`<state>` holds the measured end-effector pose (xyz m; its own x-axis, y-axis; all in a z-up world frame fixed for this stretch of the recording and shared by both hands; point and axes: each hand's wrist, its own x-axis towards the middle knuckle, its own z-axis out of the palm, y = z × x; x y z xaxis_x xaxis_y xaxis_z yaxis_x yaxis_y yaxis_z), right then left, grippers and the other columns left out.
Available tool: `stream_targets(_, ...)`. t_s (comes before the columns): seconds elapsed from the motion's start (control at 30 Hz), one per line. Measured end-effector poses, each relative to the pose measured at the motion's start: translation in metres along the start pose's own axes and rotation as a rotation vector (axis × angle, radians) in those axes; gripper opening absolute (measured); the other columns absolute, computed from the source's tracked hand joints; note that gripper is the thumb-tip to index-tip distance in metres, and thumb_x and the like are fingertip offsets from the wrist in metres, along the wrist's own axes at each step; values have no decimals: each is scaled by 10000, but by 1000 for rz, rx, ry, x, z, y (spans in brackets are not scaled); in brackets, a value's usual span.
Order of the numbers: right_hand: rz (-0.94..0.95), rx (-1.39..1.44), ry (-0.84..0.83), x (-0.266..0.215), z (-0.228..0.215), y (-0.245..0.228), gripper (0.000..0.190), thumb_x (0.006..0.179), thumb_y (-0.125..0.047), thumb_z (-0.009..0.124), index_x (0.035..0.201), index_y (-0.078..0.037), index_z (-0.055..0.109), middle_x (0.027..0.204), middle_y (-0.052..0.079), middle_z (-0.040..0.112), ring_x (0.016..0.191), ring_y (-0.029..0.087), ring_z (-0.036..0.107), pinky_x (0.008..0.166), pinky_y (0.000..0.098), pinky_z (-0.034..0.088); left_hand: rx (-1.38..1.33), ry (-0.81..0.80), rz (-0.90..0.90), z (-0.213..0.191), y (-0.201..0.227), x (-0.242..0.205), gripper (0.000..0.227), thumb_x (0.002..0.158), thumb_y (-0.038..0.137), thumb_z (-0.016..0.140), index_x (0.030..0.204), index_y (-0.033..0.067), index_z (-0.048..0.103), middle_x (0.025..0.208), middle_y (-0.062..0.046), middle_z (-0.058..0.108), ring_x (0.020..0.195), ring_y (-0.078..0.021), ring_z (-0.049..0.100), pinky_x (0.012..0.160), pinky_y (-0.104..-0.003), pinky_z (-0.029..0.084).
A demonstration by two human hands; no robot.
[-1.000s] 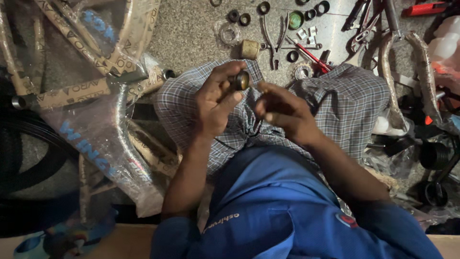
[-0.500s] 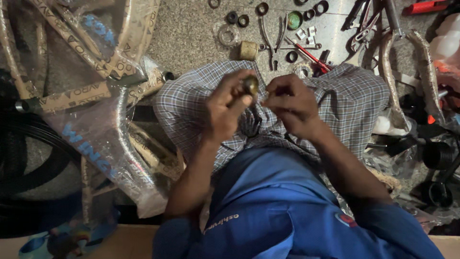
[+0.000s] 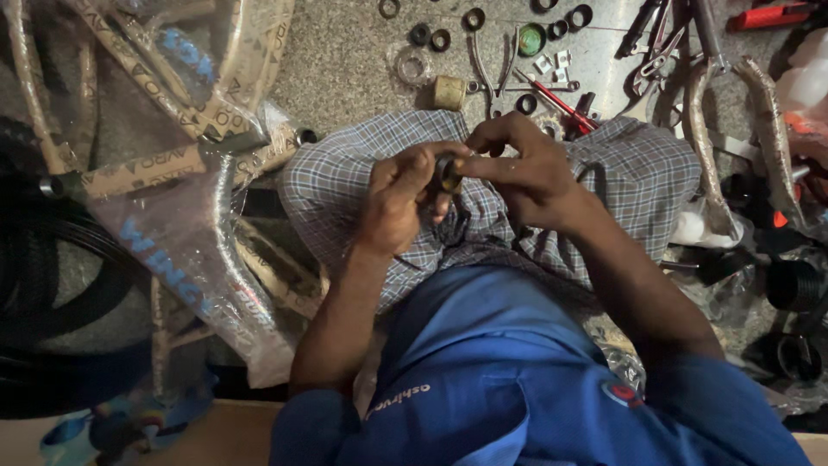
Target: The person sits on the floor and repeatedly picks up small black rubber rings. They dip their fingers into a small container of yellow grease and apply it to the rings, then place them back on the floor among other parts and tools.
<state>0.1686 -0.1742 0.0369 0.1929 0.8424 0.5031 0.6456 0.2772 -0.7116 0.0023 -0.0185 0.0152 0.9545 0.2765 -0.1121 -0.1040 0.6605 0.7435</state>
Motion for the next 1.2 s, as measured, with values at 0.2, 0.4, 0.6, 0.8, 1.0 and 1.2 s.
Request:
stream_targets(0.2,58,-43,-53,-8,4,-9,678,792,119,564,1393,-188,623,1123,143,614,997,276,643,825,360,538,-29,-26,35,0,0,-3,430,1083,310,633,1357,-20,629,1058,-70,677,774,-112,629,642,-251,530)
stream_targets(0.4,278,101,-25,-31,23,-24,630,888,156,603,1462,-101,569,1092,126,642,949,232,649,800,352,538,152,-59,255,-2,-10,0,318,1070,175,698,1335,15,627,1200,-83,647,995,-122,638,881,-269,564)
stream_targets(0.6,676,1327,88,-56,25,-31,556,987,68,654,1526,-33,564,1096,138,700,951,214,643,848,354,539,185,-48,320,-6,-10,2,278,1013,22,673,1287,29,626,1381,-121,585,1126,-158,648,980,-289,571)
stream_targets(0.8,715,964,84,-57,23,-34,754,933,66,647,1615,-112,379,1252,89,633,1091,179,599,976,350,508,181,-57,306,-7,-6,1,340,1008,3,666,1340,33,600,1436,-123,552,1247,-180,618,1058,-298,549)
stream_targets(1.0,414,41,-53,-49,37,-20,804,895,57,753,1589,-146,401,1112,115,580,956,208,604,812,332,508,285,-61,376,-9,-21,4,399,1007,-23,670,1394,52,608,1372,-118,601,1220,-174,631,1056,-312,581)
stream_targets(1.2,469,221,-143,-53,33,-13,627,894,48,723,1467,-133,542,1220,133,605,1070,239,629,879,360,571,425,170,363,-23,-21,12,433,950,-93,648,1355,55,618,1358,-103,625,1132,-164,681,942,-302,626)
